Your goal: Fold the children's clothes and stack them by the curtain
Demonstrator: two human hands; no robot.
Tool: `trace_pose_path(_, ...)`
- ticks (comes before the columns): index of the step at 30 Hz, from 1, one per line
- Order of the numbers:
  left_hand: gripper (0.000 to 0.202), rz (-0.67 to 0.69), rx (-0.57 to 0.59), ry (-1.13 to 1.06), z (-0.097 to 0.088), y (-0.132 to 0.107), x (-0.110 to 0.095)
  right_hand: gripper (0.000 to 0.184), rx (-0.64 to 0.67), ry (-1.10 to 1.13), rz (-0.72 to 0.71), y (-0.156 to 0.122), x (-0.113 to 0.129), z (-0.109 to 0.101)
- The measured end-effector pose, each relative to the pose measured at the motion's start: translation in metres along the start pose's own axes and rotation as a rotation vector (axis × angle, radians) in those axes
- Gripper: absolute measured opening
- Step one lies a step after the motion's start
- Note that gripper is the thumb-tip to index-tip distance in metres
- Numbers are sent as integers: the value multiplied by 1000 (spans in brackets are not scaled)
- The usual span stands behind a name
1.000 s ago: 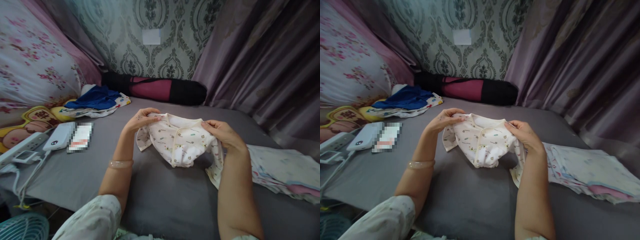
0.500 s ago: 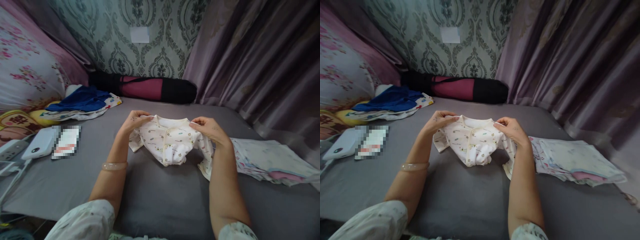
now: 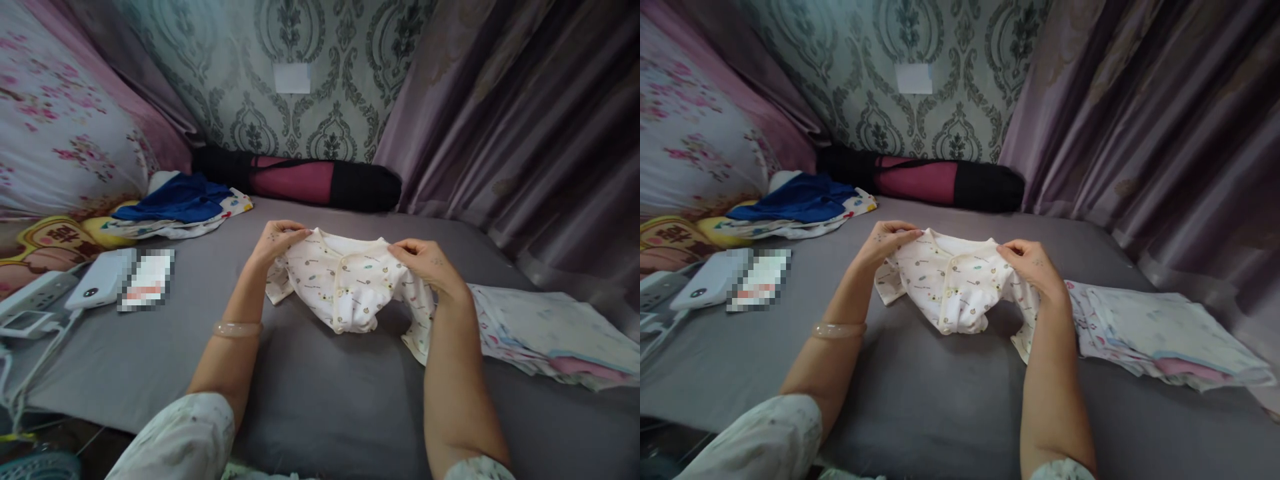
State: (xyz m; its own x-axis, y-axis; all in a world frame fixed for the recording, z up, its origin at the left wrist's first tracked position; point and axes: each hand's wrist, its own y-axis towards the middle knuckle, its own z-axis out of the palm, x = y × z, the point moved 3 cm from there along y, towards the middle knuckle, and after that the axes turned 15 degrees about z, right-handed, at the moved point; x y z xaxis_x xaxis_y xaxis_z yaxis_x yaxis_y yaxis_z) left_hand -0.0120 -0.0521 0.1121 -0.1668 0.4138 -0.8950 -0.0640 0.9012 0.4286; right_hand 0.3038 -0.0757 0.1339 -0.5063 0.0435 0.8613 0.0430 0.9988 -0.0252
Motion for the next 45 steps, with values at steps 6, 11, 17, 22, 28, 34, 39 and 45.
trace_pose_path(6, 32, 48, 95, 70, -3, -1, -9, 40, -30, 22, 2, -8, 13, -2)
trace_pose_path(11, 39, 18, 271, 116, 3, -7, -15, 37, -46, 74, -16, -14, 15, -9)
trace_pose_path(17, 39, -67, 226, 105, 6, -6, -7, 37, -19, 94, -11, -15, 12, -13)
trace_pose_path(22, 33, -69, 131, 43, 12, -5, 1, 40, 10, 91, 6, -14, 13, -9)
trace_pose_path(28, 26, 117, -27, 107, 11, 2, 2, 40, 9, 82, 33, -12, 11, -8)
trace_pose_path(34, 29, 116, 45, 80, 0, -2, -18, 39, -15, 39, 4, -9, 8, -9)
trace_pose_path(39, 23, 192, 222, 111, -6, 4, -36, 39, 7, -3, -49, -8, 14, -8)
trace_pose_path(45, 21, 205, 258, 234, -25, 8, -53, 42, 7, -46, -87, -17, 43, -16)
